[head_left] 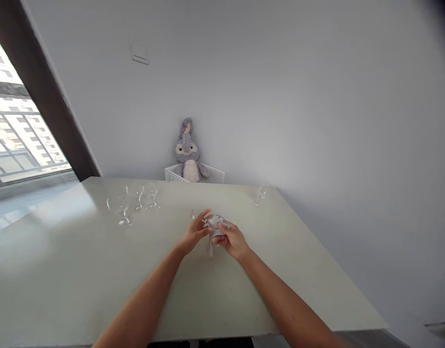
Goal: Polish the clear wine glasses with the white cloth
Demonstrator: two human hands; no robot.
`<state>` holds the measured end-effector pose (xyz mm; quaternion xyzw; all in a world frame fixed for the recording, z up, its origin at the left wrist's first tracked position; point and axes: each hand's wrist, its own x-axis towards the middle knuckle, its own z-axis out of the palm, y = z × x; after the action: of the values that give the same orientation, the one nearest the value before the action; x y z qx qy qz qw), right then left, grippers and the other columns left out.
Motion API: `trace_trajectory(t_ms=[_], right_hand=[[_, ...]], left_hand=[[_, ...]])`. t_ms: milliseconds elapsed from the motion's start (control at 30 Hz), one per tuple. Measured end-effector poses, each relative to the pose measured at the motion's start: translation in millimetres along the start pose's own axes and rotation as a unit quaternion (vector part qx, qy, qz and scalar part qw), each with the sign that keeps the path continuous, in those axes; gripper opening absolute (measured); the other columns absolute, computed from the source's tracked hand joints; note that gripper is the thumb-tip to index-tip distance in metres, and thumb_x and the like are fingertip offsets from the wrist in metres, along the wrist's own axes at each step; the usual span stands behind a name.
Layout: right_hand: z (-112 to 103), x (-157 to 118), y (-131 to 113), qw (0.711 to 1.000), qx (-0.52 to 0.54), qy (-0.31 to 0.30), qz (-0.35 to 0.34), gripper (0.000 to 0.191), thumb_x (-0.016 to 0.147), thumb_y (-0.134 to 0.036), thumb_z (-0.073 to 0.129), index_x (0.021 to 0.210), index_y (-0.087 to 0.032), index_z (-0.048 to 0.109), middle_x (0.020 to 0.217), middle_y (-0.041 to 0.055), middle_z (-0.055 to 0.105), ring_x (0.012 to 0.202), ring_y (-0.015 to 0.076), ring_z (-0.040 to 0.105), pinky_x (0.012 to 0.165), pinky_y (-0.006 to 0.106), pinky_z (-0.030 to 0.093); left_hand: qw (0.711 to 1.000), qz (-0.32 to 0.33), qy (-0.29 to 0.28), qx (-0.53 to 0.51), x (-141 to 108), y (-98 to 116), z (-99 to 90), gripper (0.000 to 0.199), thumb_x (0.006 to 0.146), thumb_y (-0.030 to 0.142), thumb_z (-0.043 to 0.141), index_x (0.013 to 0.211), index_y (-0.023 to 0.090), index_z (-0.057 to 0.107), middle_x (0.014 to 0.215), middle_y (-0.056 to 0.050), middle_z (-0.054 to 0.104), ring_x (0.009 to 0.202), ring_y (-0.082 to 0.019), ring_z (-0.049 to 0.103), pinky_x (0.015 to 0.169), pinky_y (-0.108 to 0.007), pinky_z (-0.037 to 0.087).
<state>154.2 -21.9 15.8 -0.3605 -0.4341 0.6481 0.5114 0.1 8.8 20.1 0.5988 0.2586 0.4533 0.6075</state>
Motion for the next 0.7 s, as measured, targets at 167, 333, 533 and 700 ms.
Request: trace_trajectory(t_ms=[167, 333, 533, 700], right_hand=[[12.8, -10.4, 8.8, 0.997, -0.024, -0.067, -0.003, 0.040, 0.076, -0.040, 0.057, 0.111, -0.022, 0.049, 0.079, 0.0028, 0.063, 0.057, 0.0134, 0.061, 0.042, 0.021, 0.045], [17.9, -15.2, 18.4, 0.957, -0.267, -0.011, -0.113, 0.026, 0.072, -0.037, 0.062, 0.093, -0.023, 0.061, 0.084, 0.0045, 0.064, 0.069, 0.0172, 0.062, 0.060, 0.027, 0.049], [5.5, -2.3, 9.6, 0.999, 0.039, -0.001, 0.038, 0.039, 0.075, -0.052, 0.053, 0.088, -0.015, 0.055, 0.059, 0.0003, 0.059, 0.044, 0.0117, 0.056, 0.044, 0.023, 0.046], [11.6, -10.1, 14.9, 0.985, -0.152, -0.051, -0.057, 0.039, 0.079, -0.043, 0.051, 0.110, -0.019, 0.051, 0.075, 0.0033, 0.065, 0.065, 0.0168, 0.062, 0.055, 0.028, 0.049]], left_hand=[[1.000, -0.009, 0.024, 0.014, 0.8, 3.0, -8.4, 0.044, 0.075, 0.040, 0.058, 0.112, 0.017, 0.052, 0.092, -0.006, 0.061, 0.083, -0.016, 0.056, 0.078, -0.030, 0.045], [0.989, -0.080, 0.053, 0.115, 1.8, -6.3, -8.0, 0.054, 0.081, 0.057, 0.032, 0.083, 0.011, 0.061, 0.052, 0.000, 0.052, 0.045, -0.011, 0.049, 0.046, -0.023, 0.042], [0.996, 0.009, 0.005, 0.094, -3.2, -4.2, 0.3, 0.056, 0.073, 0.041, 0.058, 0.124, 0.025, 0.040, 0.122, -0.008, 0.048, 0.098, -0.017, 0.051, 0.082, -0.028, 0.042], [0.999, -0.052, -0.002, 0.004, -3.7, 3.8, -1.1, 0.058, 0.075, 0.043, 0.055, 0.127, 0.022, 0.039, 0.098, -0.006, 0.057, 0.079, -0.015, 0.055, 0.069, -0.025, 0.044]])
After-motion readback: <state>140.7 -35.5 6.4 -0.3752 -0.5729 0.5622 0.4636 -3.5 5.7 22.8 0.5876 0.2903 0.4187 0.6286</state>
